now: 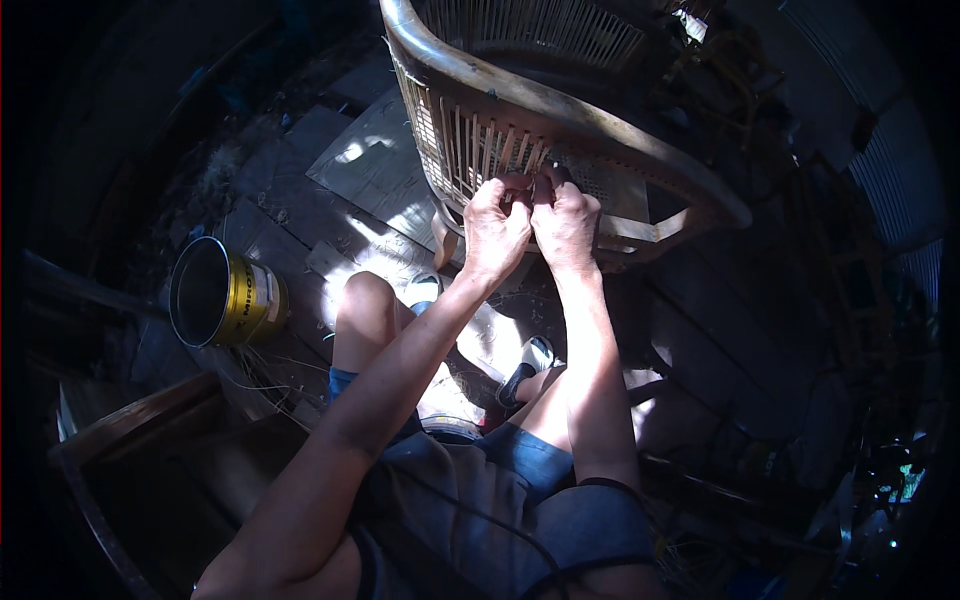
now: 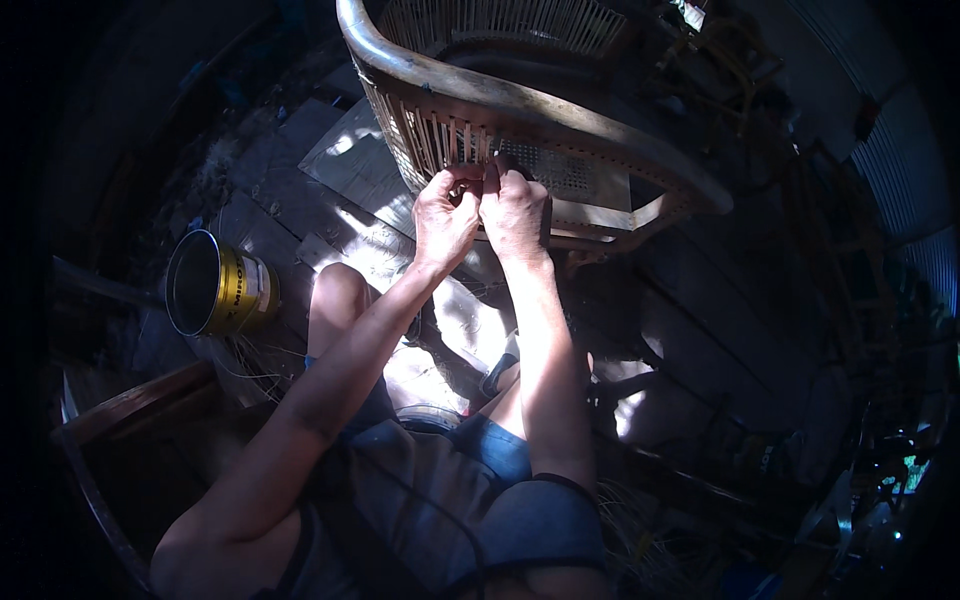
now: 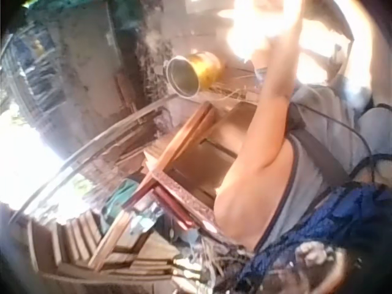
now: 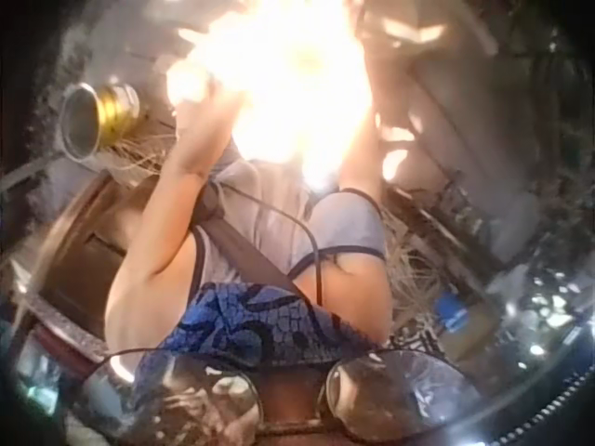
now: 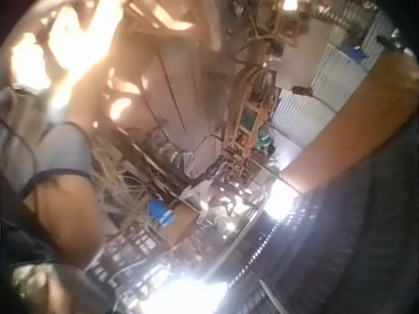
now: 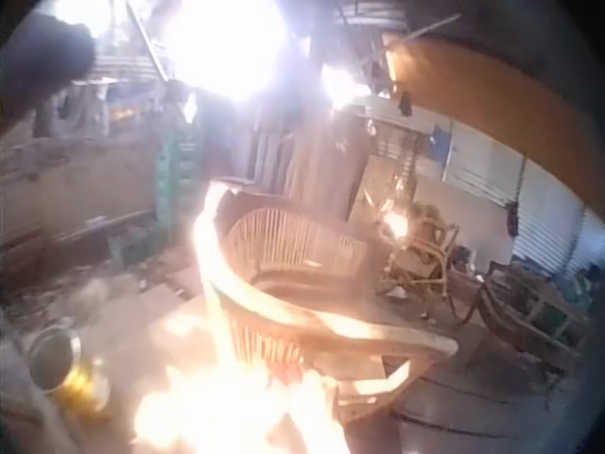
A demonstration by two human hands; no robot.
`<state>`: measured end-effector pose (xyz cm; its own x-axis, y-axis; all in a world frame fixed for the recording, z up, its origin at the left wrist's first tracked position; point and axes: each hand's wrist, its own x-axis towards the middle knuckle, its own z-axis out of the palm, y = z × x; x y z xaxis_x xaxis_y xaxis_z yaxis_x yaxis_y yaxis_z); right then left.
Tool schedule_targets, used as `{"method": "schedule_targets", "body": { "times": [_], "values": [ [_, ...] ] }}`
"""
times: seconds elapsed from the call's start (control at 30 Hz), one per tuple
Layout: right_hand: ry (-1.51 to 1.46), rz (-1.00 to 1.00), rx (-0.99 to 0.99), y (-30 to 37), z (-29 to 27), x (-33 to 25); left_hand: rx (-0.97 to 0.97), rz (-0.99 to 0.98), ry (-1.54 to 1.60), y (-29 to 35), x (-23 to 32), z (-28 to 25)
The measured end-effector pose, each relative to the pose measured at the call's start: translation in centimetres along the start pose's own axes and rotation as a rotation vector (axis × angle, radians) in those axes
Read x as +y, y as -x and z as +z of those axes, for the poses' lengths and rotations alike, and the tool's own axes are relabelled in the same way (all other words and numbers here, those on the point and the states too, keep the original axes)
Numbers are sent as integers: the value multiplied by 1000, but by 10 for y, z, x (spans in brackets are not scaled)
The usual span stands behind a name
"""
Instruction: The person is weaving rattan strips into a wooden chair frame and cutting excess material with pliers.
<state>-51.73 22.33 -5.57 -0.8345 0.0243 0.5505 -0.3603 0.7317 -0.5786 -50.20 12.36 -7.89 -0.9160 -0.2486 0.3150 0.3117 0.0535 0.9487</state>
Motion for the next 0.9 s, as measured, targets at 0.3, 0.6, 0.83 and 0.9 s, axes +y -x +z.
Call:
{"method": "schedule_targets", "body": {
  "times": [0.3,0.6,0.83,0.9],
  "values": [
    [-242,48,24,5,8,3,54,-29,2,-1,5,-5],
    [-586,381,-166,2,4,2,13,74,-59,-4,-11,-9],
    [-825,429,-156,7,4,-5,-68,243,-232,-8,-12,-17],
    [-827,426,-136,7,2,-6,-91,295,-227,-8,-9,-20]
  ]
}}
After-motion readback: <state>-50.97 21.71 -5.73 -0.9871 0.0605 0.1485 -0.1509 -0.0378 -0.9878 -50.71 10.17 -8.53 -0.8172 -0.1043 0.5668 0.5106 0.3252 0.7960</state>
